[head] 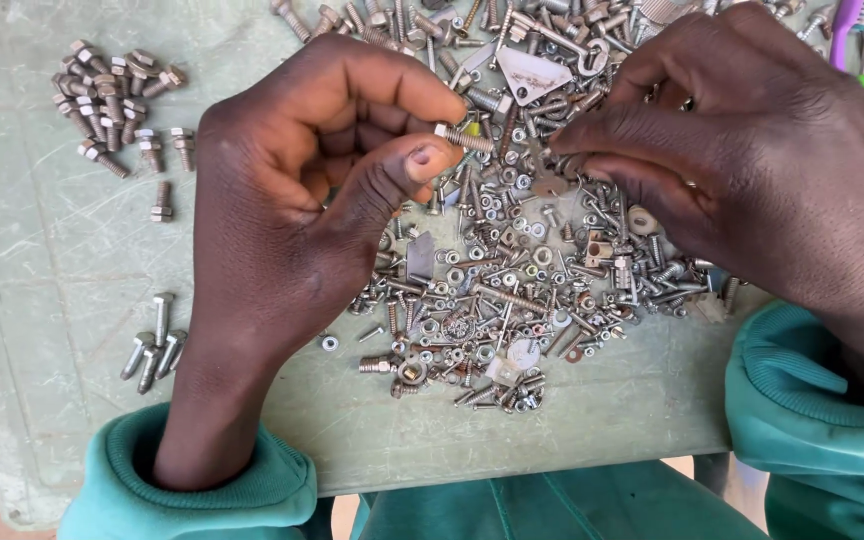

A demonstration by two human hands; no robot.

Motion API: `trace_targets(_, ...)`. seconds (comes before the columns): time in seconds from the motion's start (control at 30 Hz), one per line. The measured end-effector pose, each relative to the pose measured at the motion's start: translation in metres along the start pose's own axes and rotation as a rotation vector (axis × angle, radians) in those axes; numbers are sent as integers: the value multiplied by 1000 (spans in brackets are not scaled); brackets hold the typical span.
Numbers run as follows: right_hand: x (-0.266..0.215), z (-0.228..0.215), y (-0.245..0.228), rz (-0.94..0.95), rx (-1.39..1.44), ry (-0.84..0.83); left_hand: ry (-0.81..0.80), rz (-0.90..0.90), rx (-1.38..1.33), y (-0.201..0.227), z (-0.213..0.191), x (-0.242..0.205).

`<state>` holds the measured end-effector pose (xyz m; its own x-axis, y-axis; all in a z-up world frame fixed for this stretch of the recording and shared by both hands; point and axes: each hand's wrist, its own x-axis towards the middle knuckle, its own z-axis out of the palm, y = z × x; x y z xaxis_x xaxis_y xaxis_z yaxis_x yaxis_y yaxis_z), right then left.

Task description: Sorting through a pile of mixed screws, nuts, and bolts and threading nuts onto bolts

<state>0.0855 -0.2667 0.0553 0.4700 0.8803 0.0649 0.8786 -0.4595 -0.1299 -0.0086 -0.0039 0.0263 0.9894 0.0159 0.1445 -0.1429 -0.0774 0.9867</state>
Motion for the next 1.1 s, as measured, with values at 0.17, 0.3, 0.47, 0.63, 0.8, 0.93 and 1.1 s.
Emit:
trace_targets(0.17, -8, -11, -2, 18, -73, 33, -6, -15, 24, 3, -1, 0)
trace_targets(0.3, -3, -19, -16, -35, 310, -37, 18, -52, 19, 1, 1, 0)
trace_targets(0.47, -16, 1, -8, -84, 223, -179, -12, -46, 51, 3, 1, 1)
trace_targets(0.63, -27, -5, -13, 26, -5, -80, -6, -53, 90, 5, 3, 1)
trace_targets(0.8, -36, 0, -48, 110, -35, -150, -6, -54, 53, 0, 3, 1)
trace_targets(0.93, -41, 5, -69, 294, -97, -166, -20, -39, 41, 0, 5, 1)
trace_targets(1.1, -43, 10, -77, 314, -127, -117, -24, -23, 18, -1, 7, -1)
